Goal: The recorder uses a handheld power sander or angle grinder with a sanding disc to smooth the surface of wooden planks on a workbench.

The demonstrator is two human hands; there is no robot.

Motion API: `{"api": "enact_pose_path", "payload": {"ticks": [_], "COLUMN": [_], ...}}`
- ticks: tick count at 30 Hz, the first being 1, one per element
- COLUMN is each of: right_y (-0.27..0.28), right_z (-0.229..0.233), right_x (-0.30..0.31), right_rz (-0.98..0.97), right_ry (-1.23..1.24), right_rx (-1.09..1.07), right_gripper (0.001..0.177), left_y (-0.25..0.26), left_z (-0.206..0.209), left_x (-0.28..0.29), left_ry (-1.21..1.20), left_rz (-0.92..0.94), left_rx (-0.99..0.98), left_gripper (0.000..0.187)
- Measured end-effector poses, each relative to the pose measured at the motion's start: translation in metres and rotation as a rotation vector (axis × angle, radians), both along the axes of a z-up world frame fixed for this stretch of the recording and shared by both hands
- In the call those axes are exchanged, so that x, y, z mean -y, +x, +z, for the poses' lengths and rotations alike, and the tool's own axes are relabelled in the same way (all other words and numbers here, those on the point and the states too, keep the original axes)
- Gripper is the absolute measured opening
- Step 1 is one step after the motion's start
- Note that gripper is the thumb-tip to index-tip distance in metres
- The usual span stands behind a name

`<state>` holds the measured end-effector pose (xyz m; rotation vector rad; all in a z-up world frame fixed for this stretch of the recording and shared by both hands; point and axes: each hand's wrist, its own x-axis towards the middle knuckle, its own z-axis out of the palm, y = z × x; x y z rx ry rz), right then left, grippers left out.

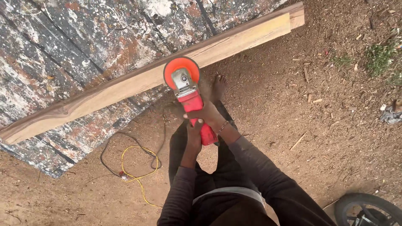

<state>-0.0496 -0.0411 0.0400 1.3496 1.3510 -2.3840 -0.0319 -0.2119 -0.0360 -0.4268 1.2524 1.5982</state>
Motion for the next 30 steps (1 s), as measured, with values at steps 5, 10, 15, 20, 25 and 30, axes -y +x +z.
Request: {"api": "enact_pose_path", "payload": {"ticks": [5, 10, 15, 20, 25, 30], "right_y": [0.081, 0.126, 0.082, -0.007, -0.049, -0.030], "right_z": [0.009, 0.002, -0.005, -0.001, -0.049, -0.023], "right_x": [-0.103, -0.156, -0.116, -0.018, 0.083, 0.057], "right_rz": [-0.332, -0.545, -0.446, -0.222, 0.308, 0.386], "right_ry": [-0.186, -0.115, -0.142, -0.084, 0.472, 0.318], "right_rx": [-0.111, -0.137, -0.149, -0.119, 0.017, 0.110], "right_gripper": [0.052, 0.041, 0.046, 0.067, 0.113, 0.099], "left_y": [0.022, 0.050, 0.010, -0.038, -0.055, -0.026], "left_z": [0.042, 0.011, 0.026, 0.013, 0.027, 0.022], "left_x": [-0.145, -0.215, -0.158, -0.030, 0.046, 0.034], "left_ry": [-0.015, -0.072, -0.094, -0.045, 0.086, 0.055], "left_rz": [-0.273, -0.732, -0.502, -0.161, 0.130, 0.240], "left_rx": [-0.014, -0.175, -0.103, 0.018, -0.028, 0.022], "left_gripper": [0.043, 0.053, 0.056, 0.057, 0.066, 0.070]}}
